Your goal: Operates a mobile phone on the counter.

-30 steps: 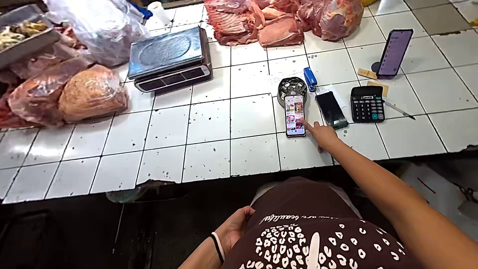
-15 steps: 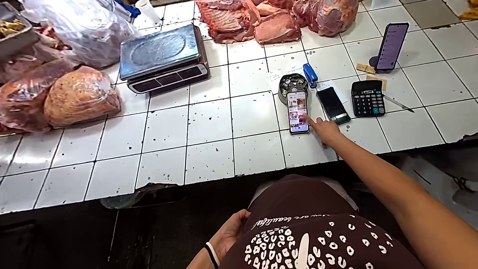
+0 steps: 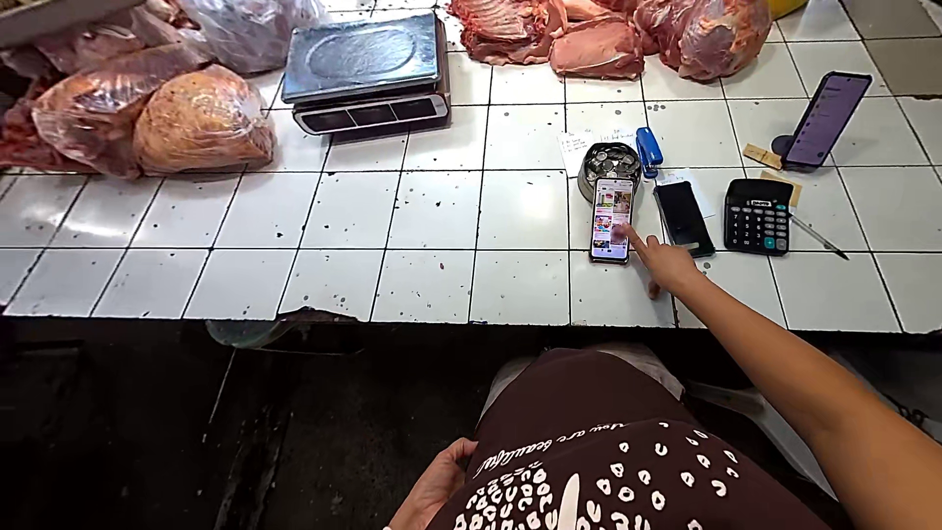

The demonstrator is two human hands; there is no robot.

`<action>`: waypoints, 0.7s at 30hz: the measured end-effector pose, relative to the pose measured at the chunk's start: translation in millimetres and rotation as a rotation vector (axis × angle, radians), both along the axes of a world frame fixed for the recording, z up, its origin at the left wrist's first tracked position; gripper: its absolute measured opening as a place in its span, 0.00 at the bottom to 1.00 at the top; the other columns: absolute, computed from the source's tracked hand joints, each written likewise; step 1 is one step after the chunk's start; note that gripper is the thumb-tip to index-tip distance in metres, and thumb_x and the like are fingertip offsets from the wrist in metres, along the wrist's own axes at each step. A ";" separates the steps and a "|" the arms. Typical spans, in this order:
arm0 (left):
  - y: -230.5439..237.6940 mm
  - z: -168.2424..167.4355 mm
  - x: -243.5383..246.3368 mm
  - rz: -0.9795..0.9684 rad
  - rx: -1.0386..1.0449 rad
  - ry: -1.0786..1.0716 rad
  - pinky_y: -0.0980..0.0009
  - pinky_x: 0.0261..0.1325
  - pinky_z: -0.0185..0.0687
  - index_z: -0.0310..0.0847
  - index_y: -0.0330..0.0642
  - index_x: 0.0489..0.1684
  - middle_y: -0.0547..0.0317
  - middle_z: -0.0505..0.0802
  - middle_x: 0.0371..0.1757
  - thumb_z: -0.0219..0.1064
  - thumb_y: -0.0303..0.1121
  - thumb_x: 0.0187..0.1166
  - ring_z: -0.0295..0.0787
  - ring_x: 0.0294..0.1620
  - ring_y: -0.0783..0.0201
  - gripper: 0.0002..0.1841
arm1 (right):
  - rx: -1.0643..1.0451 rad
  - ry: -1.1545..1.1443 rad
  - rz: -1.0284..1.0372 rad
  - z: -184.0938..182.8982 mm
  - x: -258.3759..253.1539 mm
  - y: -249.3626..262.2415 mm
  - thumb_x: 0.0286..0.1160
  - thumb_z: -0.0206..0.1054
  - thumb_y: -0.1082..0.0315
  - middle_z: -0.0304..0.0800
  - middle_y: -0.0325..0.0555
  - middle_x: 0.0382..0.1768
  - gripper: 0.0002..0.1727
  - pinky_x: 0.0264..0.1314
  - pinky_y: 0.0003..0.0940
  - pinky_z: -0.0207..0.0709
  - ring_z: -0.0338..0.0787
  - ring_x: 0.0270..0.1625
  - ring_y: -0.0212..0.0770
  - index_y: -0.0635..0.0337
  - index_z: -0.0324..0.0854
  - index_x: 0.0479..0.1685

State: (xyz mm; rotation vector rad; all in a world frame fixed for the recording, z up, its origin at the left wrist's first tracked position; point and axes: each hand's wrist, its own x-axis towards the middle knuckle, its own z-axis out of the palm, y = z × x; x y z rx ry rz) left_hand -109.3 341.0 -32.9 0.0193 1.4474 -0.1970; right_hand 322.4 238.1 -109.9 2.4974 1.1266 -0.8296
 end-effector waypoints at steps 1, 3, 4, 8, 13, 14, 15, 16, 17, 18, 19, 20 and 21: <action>-2.8 -0.3 -1.5 0.021 -0.004 0.000 0.74 0.19 0.83 0.78 0.43 0.27 0.55 0.91 0.21 0.45 0.34 0.87 0.89 0.18 0.68 0.18 | 0.003 0.004 0.004 0.0 1.4 -0.6 0.46 0.92 0.69 0.72 0.73 0.72 0.83 0.54 0.65 0.82 0.89 0.54 0.71 0.36 0.20 0.98; -7.5 -0.3 -1.9 0.034 -0.012 -0.002 0.74 0.19 0.83 0.78 0.43 0.28 0.55 0.91 0.20 0.45 0.34 0.87 0.89 0.18 0.68 0.18 | 0.020 0.016 0.010 0.9 3.4 -2.8 0.46 0.93 0.68 0.72 0.73 0.71 0.84 0.53 0.65 0.82 0.89 0.53 0.71 0.34 0.20 0.98; -9.6 -0.5 -0.5 0.028 -0.009 0.002 0.75 0.19 0.83 0.78 0.43 0.28 0.55 0.91 0.20 0.45 0.34 0.87 0.88 0.17 0.68 0.18 | 0.029 0.018 0.014 0.6 4.5 -4.3 0.45 0.93 0.67 0.73 0.73 0.71 0.84 0.53 0.65 0.82 0.89 0.53 0.71 0.32 0.20 0.98; -19.1 -0.3 14.3 -0.004 0.005 0.029 0.74 0.19 0.82 0.77 0.43 0.27 0.55 0.90 0.20 0.46 0.32 0.86 0.87 0.17 0.68 0.17 | 0.057 0.037 0.050 -0.4 5.5 -8.9 0.46 0.93 0.66 0.74 0.72 0.70 0.81 0.51 0.64 0.82 0.89 0.52 0.71 0.27 0.25 0.98; -37.6 14.2 56.2 -0.040 -0.003 0.026 0.75 0.20 0.82 0.76 0.44 0.26 0.56 0.89 0.20 0.46 0.32 0.86 0.87 0.18 0.69 0.17 | 0.084 0.080 0.081 0.8 7.4 -14.0 0.49 0.91 0.68 0.76 0.71 0.68 0.76 0.53 0.64 0.81 0.88 0.52 0.70 0.22 0.32 0.97; -43.2 20.7 67.8 -0.082 0.035 0.036 0.76 0.19 0.82 0.75 0.45 0.25 0.58 0.89 0.18 0.45 0.31 0.87 0.86 0.17 0.70 0.18 | 0.098 0.088 0.084 0.9 9.0 -15.6 0.50 0.91 0.68 0.76 0.71 0.68 0.75 0.52 0.64 0.81 0.88 0.52 0.71 0.22 0.34 0.97; -49.0 24.9 78.0 -0.119 0.061 0.049 0.77 0.19 0.81 0.74 0.46 0.24 0.59 0.88 0.18 0.45 0.30 0.88 0.86 0.16 0.71 0.18 | 0.108 0.100 0.084 0.9 10.6 -17.0 0.50 0.91 0.67 0.76 0.71 0.68 0.75 0.52 0.65 0.81 0.88 0.52 0.71 0.22 0.34 0.97; -55.1 25.8 85.3 -0.138 0.063 0.060 0.77 0.18 0.80 0.73 0.46 0.24 0.59 0.87 0.17 0.46 0.29 0.87 0.85 0.16 0.72 0.17 | 0.115 0.108 0.088 0.3 12.4 -18.6 0.50 0.91 0.67 0.76 0.71 0.69 0.75 0.51 0.65 0.81 0.88 0.52 0.71 0.23 0.34 0.97; -60.7 22.6 89.3 -0.143 0.050 0.057 0.77 0.18 0.80 0.73 0.45 0.23 0.58 0.87 0.17 0.47 0.29 0.86 0.85 0.16 0.71 0.17 | 0.123 0.116 0.089 -0.7 14.0 -20.1 0.50 0.91 0.66 0.75 0.70 0.70 0.76 0.51 0.65 0.81 0.88 0.52 0.70 0.25 0.33 0.98; -65.5 15.6 90.3 -0.140 0.017 0.036 0.75 0.18 0.80 0.74 0.44 0.23 0.57 0.87 0.17 0.48 0.28 0.85 0.85 0.16 0.70 0.16 | 0.129 0.121 0.086 -1.6 15.5 -20.9 0.49 0.92 0.65 0.74 0.70 0.71 0.77 0.52 0.65 0.81 0.88 0.52 0.70 0.29 0.31 0.98; -70.8 9.3 91.2 -0.146 -0.008 0.012 0.75 0.19 0.80 0.74 0.44 0.23 0.56 0.87 0.18 0.48 0.28 0.84 0.85 0.17 0.69 0.16 | 0.133 0.124 0.082 -2.4 16.6 -22.0 0.49 0.92 0.64 0.73 0.69 0.73 0.78 0.53 0.65 0.82 0.89 0.52 0.70 0.35 0.29 0.99; -76.3 4.3 92.1 -0.154 -0.028 -0.020 0.75 0.20 0.81 0.74 0.44 0.23 0.57 0.88 0.18 0.48 0.29 0.85 0.85 0.18 0.70 0.16 | 0.141 0.129 0.075 -3.1 17.3 -23.3 0.49 0.92 0.63 0.73 0.69 0.74 0.78 0.52 0.64 0.82 0.89 0.52 0.69 0.39 0.28 0.99; -81.9 0.1 93.3 -0.164 -0.038 -0.049 0.75 0.21 0.82 0.75 0.45 0.24 0.57 0.88 0.19 0.46 0.29 0.86 0.86 0.19 0.69 0.17 | 0.146 0.137 0.074 -3.2 17.9 -24.8 0.49 0.92 0.62 0.73 0.68 0.74 0.79 0.52 0.64 0.83 0.89 0.52 0.69 0.40 0.27 0.99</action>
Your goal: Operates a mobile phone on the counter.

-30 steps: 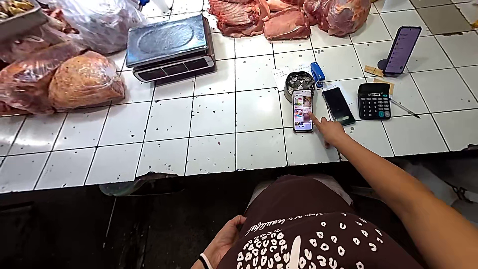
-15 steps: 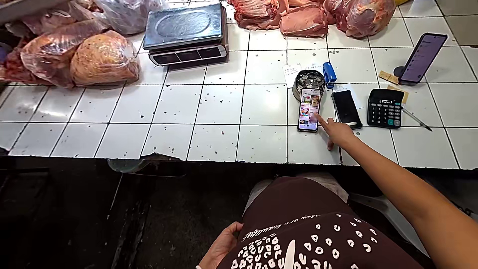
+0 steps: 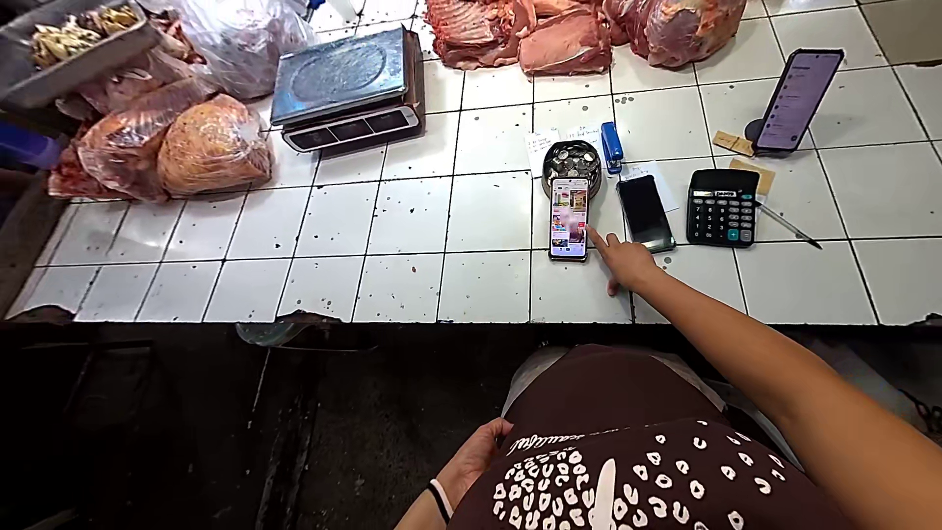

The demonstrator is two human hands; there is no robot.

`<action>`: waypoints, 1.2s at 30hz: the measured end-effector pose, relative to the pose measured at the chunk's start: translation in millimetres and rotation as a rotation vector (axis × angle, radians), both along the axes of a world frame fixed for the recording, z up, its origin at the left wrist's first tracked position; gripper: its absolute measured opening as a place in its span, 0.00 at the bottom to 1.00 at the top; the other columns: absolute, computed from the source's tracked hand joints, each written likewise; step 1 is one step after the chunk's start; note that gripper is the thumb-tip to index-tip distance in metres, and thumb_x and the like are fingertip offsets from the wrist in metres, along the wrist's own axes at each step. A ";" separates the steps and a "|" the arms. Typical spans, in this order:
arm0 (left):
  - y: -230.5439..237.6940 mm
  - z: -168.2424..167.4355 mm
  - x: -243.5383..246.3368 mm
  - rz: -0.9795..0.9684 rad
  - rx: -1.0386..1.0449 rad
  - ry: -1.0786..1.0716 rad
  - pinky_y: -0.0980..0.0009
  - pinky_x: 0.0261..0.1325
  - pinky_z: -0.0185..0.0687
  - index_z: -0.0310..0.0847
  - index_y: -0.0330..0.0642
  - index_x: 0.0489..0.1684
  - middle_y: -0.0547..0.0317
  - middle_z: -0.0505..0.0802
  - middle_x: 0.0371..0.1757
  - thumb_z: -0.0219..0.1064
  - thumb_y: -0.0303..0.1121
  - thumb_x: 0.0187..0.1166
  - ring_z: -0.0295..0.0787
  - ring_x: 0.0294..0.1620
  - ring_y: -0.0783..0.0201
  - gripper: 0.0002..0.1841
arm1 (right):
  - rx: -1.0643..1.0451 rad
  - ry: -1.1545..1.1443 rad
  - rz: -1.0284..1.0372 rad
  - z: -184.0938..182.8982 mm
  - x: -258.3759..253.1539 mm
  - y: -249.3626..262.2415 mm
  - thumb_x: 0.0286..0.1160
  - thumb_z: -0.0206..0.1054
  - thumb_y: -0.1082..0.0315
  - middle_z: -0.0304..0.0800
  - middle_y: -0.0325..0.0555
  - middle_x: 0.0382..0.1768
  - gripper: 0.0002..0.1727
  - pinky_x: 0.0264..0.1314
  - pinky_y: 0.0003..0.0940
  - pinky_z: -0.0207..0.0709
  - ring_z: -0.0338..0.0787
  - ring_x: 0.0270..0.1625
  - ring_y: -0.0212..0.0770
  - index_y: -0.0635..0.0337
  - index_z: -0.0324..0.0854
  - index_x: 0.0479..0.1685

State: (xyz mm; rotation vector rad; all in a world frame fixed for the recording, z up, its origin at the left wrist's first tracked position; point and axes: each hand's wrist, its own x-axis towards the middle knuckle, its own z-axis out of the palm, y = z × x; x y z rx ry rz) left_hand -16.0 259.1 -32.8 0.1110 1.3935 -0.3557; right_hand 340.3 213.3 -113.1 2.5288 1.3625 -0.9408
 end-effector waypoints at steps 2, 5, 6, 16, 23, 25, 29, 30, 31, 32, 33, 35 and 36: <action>-16.2 6.0 13.6 -0.034 0.059 0.031 0.76 0.18 0.79 0.73 0.45 0.22 0.59 0.86 0.17 0.46 0.29 0.86 0.84 0.16 0.71 0.17 | 0.009 0.020 0.010 0.3 1.8 -3.4 0.52 0.91 0.61 0.73 0.68 0.73 0.77 0.53 0.62 0.83 0.89 0.55 0.69 0.37 0.25 0.99; -40.1 -4.3 13.7 -0.037 0.102 -0.014 0.77 0.19 0.79 0.73 0.46 0.21 0.60 0.87 0.16 0.44 0.27 0.87 0.84 0.16 0.72 0.19 | 0.050 0.066 0.041 -2.0 5.0 -12.2 0.56 0.89 0.61 0.72 0.71 0.74 0.73 0.57 0.65 0.81 0.85 0.61 0.73 0.34 0.30 0.99; -47.8 -11.7 9.4 -0.026 0.101 -0.046 0.77 0.22 0.80 0.74 0.46 0.22 0.60 0.87 0.18 0.43 0.27 0.87 0.84 0.18 0.72 0.19 | 0.056 0.076 0.056 -2.3 6.1 -14.5 0.58 0.88 0.60 0.71 0.70 0.75 0.72 0.57 0.65 0.80 0.84 0.62 0.73 0.34 0.30 0.99; -157.0 -23.3 -2.6 0.262 0.174 0.019 0.79 0.20 0.80 0.74 0.47 0.24 0.62 0.87 0.17 0.43 0.28 0.88 0.84 0.17 0.74 0.19 | 0.025 0.076 0.182 -2.5 4.0 -6.9 0.57 0.88 0.64 0.66 0.77 0.77 0.74 0.50 0.69 0.82 0.88 0.51 0.75 0.34 0.27 0.99; -219.1 -4.4 10.6 0.483 0.174 0.060 0.78 0.21 0.81 0.75 0.47 0.25 0.62 0.88 0.18 0.41 0.28 0.90 0.86 0.18 0.74 0.20 | 0.004 -0.020 0.270 -13.6 4.0 2.0 0.48 0.92 0.57 0.69 0.76 0.75 0.80 0.50 0.67 0.82 0.88 0.55 0.74 0.42 0.24 0.99; -228.4 -1.4 16.1 0.538 0.157 0.066 0.78 0.22 0.81 0.75 0.46 0.26 0.61 0.89 0.19 0.41 0.30 0.90 0.86 0.18 0.73 0.20 | -0.026 -0.024 0.284 -2.4 5.2 1.4 0.53 0.90 0.57 0.67 0.77 0.77 0.78 0.54 0.68 0.80 0.86 0.58 0.75 0.44 0.23 0.99; -234.7 2.2 26.8 0.563 0.106 0.084 0.76 0.20 0.81 0.74 0.46 0.28 0.60 0.88 0.18 0.42 0.32 0.90 0.86 0.18 0.72 0.18 | -0.026 -0.043 0.278 5.1 8.7 -1.5 0.56 0.89 0.54 0.65 0.76 0.79 0.77 0.56 0.68 0.80 0.87 0.58 0.74 0.50 0.23 0.98; -234.9 2.7 29.4 0.557 0.101 0.087 0.76 0.20 0.81 0.74 0.46 0.27 0.59 0.88 0.18 0.42 0.32 0.90 0.85 0.17 0.72 0.19 | -0.021 -0.046 0.273 4.5 8.8 -2.7 0.55 0.89 0.53 0.65 0.75 0.80 0.77 0.56 0.68 0.80 0.87 0.59 0.74 0.52 0.22 0.98; -234.6 2.7 31.6 0.556 0.093 0.085 0.76 0.20 0.81 0.74 0.46 0.26 0.59 0.87 0.18 0.42 0.31 0.90 0.85 0.17 0.71 0.19 | -0.017 -0.052 0.272 4.2 8.7 -4.5 0.55 0.89 0.53 0.65 0.74 0.80 0.77 0.57 0.67 0.80 0.88 0.59 0.73 0.53 0.23 0.98; -233.9 2.5 33.5 0.553 0.083 0.080 0.76 0.20 0.81 0.73 0.46 0.26 0.59 0.87 0.18 0.42 0.31 0.90 0.85 0.17 0.71 0.19 | -0.007 -0.049 0.268 3.8 8.5 -6.6 0.56 0.89 0.53 0.66 0.74 0.80 0.77 0.57 0.68 0.80 0.88 0.58 0.73 0.53 0.23 0.98; -233.1 1.6 35.0 0.548 0.081 0.074 0.76 0.21 0.81 0.73 0.46 0.25 0.59 0.88 0.18 0.42 0.31 0.89 0.85 0.17 0.71 0.19 | 0.004 -0.044 0.266 3.5 8.6 -9.2 0.57 0.88 0.53 0.66 0.75 0.79 0.76 0.58 0.69 0.79 0.87 0.59 0.74 0.54 0.23 0.98; -229.6 1.8 39.2 0.509 0.084 0.075 0.76 0.21 0.81 0.73 0.46 0.26 0.59 0.88 0.18 0.42 0.30 0.89 0.85 0.18 0.71 0.19 | 0.011 -0.050 0.278 4.8 8.5 -14.7 0.62 0.85 0.51 0.67 0.75 0.79 0.73 0.60 0.68 0.79 0.87 0.60 0.74 0.57 0.24 0.97; -226.7 4.2 42.8 0.486 0.092 0.090 0.76 0.21 0.81 0.73 0.46 0.26 0.59 0.87 0.18 0.42 0.30 0.89 0.85 0.17 0.71 0.18 | 0.017 -0.056 0.278 4.6 8.4 -17.7 0.63 0.84 0.50 0.67 0.74 0.80 0.72 0.61 0.67 0.78 0.87 0.60 0.73 0.58 0.25 0.97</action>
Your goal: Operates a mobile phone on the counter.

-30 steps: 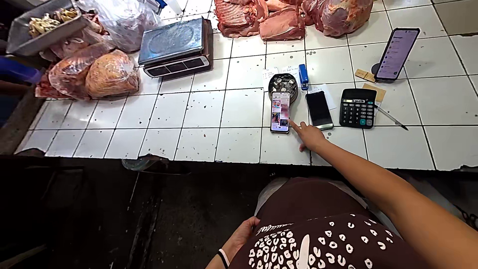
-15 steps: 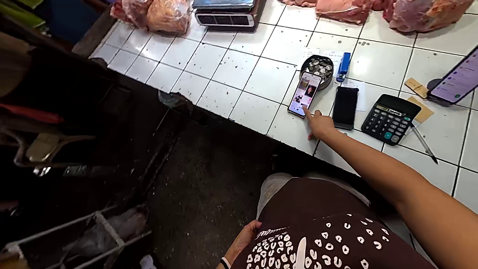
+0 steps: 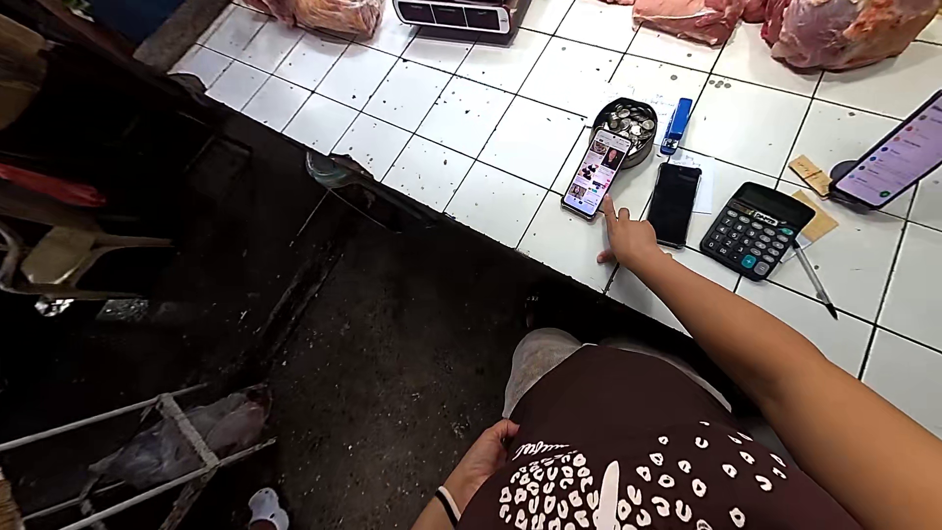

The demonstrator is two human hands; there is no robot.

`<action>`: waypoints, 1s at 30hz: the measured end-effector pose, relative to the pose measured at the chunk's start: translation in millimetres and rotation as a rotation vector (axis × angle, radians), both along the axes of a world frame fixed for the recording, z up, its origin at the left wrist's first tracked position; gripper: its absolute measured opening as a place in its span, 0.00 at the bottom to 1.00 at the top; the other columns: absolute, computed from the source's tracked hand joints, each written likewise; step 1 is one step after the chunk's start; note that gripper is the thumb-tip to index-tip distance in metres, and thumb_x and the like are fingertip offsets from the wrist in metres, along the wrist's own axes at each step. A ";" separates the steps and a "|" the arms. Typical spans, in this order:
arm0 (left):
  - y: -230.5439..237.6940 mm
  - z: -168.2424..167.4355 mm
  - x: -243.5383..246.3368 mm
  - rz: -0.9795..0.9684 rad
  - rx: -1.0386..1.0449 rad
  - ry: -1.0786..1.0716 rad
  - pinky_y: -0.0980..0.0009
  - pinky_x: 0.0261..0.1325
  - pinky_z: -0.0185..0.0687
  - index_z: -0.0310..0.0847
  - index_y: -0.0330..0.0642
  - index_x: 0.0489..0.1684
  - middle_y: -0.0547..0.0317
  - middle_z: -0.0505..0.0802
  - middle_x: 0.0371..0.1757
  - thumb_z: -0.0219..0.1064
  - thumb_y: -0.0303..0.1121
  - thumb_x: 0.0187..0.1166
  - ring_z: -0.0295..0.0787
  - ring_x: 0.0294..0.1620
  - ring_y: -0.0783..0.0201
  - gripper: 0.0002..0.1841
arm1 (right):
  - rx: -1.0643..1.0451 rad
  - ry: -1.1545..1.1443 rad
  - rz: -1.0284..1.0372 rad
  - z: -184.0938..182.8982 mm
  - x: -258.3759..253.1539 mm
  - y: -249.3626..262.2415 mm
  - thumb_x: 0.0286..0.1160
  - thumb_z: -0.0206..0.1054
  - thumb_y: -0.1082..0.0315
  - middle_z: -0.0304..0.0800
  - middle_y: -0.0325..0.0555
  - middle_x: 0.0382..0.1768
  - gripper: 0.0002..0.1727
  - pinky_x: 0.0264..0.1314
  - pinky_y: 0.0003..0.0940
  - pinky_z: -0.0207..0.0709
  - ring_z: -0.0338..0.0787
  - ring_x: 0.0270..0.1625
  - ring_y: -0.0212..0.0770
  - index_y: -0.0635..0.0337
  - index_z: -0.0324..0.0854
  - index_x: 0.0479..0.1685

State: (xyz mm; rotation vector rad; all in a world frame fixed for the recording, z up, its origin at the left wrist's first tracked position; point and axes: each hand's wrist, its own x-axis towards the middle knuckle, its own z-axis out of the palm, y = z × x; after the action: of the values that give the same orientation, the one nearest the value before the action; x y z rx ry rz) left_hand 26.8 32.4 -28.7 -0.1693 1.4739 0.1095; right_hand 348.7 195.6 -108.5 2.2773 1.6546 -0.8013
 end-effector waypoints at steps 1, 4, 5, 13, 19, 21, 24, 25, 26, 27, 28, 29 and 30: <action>3.1 4.0 4.4 -0.023 0.012 0.019 0.77 0.20 0.81 0.73 0.46 0.26 0.60 0.87 0.18 0.42 0.29 0.89 0.85 0.17 0.72 0.18 | 0.014 -0.003 -0.001 -2.0 0.1 -3.1 0.65 0.83 0.50 0.67 0.74 0.80 0.71 0.63 0.66 0.77 0.87 0.61 0.72 0.60 0.25 0.97; 12.3 9.1 12.4 -0.065 0.030 0.051 0.78 0.20 0.80 0.72 0.46 0.25 0.60 0.87 0.17 0.44 0.28 0.89 0.85 0.17 0.73 0.18 | 0.044 -0.031 0.004 -9.5 0.2 -12.5 0.69 0.79 0.46 0.69 0.71 0.79 0.69 0.69 0.61 0.75 0.87 0.64 0.68 0.67 0.27 0.96; 15.4 8.7 13.0 -0.081 0.032 0.049 0.78 0.21 0.80 0.72 0.46 0.25 0.60 0.87 0.17 0.44 0.28 0.89 0.85 0.17 0.73 0.18 | 0.061 -0.027 -0.002 -12.0 0.2 -15.7 0.70 0.78 0.45 0.69 0.71 0.80 0.67 0.71 0.61 0.73 0.86 0.66 0.67 0.69 0.30 0.95; 42.7 0.4 9.8 -0.204 0.004 0.029 0.78 0.20 0.79 0.72 0.47 0.23 0.61 0.86 0.17 0.45 0.27 0.88 0.83 0.16 0.73 0.18 | 0.004 -0.034 0.029 -12.9 -5.5 -19.5 0.78 0.72 0.44 0.65 0.68 0.84 0.52 0.79 0.60 0.68 0.83 0.71 0.65 0.80 0.56 0.86; 68.3 -16.9 -23.7 -0.207 -0.024 -0.039 0.77 0.21 0.79 0.72 0.47 0.23 0.60 0.86 0.17 0.43 0.28 0.88 0.83 0.17 0.72 0.19 | -0.060 0.013 -0.097 -2.2 -10.3 6.5 0.63 0.85 0.55 0.70 0.72 0.77 0.53 0.65 0.66 0.76 0.86 0.64 0.70 0.75 0.59 0.83; 83.4 -15.8 -34.6 -0.189 -0.016 -0.025 0.77 0.20 0.80 0.73 0.46 0.23 0.60 0.87 0.17 0.44 0.29 0.88 0.84 0.16 0.72 0.18 | -0.069 0.013 -0.150 -2.0 -8.8 15.6 0.55 0.90 0.57 0.69 0.74 0.77 0.72 0.61 0.66 0.80 0.88 0.60 0.71 0.64 0.34 0.96; 111.0 -7.8 -49.5 -0.165 0.002 -0.039 0.77 0.20 0.81 0.74 0.46 0.22 0.60 0.88 0.17 0.43 0.29 0.88 0.85 0.17 0.72 0.20 | -0.095 -0.017 -0.175 1.5 -10.4 23.3 0.50 0.92 0.58 0.71 0.75 0.73 0.83 0.57 0.64 0.81 0.88 0.56 0.72 0.50 0.15 0.96; 121.9 -4.4 -53.6 -0.141 -0.010 -0.061 0.76 0.22 0.82 0.76 0.46 0.23 0.58 0.89 0.18 0.43 0.30 0.88 0.87 0.18 0.71 0.20 | -0.104 -0.025 -0.158 2.7 -11.0 25.2 0.50 0.91 0.59 0.71 0.75 0.72 0.83 0.57 0.65 0.80 0.88 0.55 0.72 0.46 0.14 0.96; 133.7 -0.4 -56.3 -0.113 -0.036 -0.073 0.74 0.23 0.84 0.76 0.44 0.24 0.56 0.90 0.20 0.43 0.31 0.88 0.88 0.20 0.69 0.19 | -0.117 -0.035 -0.133 3.4 -11.5 27.1 0.51 0.91 0.59 0.71 0.75 0.72 0.82 0.57 0.65 0.79 0.88 0.55 0.72 0.42 0.14 0.97; 145.9 2.7 -59.0 -0.094 -0.062 -0.082 0.73 0.24 0.85 0.77 0.43 0.27 0.54 0.91 0.22 0.44 0.33 0.87 0.89 0.21 0.67 0.18 | -0.122 -0.035 -0.108 3.5 -12.0 28.8 0.52 0.90 0.61 0.70 0.75 0.73 0.81 0.58 0.67 0.78 0.88 0.55 0.72 0.38 0.18 0.98; 158.3 4.8 -61.3 -0.089 -0.079 -0.087 0.71 0.26 0.86 0.77 0.43 0.30 0.53 0.91 0.24 0.45 0.34 0.87 0.90 0.23 0.66 0.17 | -0.121 -0.032 -0.084 3.9 -12.5 31.1 0.52 0.90 0.64 0.69 0.76 0.75 0.78 0.60 0.68 0.78 0.87 0.56 0.73 0.34 0.22 0.98; 170.5 7.2 -61.9 -0.101 -0.080 -0.074 0.70 0.26 0.86 0.77 0.42 0.32 0.52 0.91 0.25 0.46 0.34 0.87 0.90 0.24 0.64 0.16 | -0.124 -0.037 -0.068 4.1 -13.4 33.9 0.52 0.89 0.66 0.69 0.75 0.76 0.76 0.61 0.68 0.77 0.87 0.57 0.73 0.31 0.27 0.98; 182.5 11.4 -60.7 -0.127 -0.069 -0.051 0.70 0.26 0.86 0.77 0.42 0.32 0.52 0.91 0.25 0.46 0.34 0.87 0.90 0.24 0.64 0.15 | -0.144 -0.051 -0.058 4.7 -14.8 37.6 0.52 0.89 0.68 0.69 0.74 0.77 0.75 0.62 0.68 0.76 0.86 0.58 0.73 0.30 0.29 0.98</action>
State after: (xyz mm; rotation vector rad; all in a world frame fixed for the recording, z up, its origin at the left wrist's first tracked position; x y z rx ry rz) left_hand -34.0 214.9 -17.3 -0.1328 1.4345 -0.0483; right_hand 333.8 233.1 -103.8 2.2362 1.4652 -0.8387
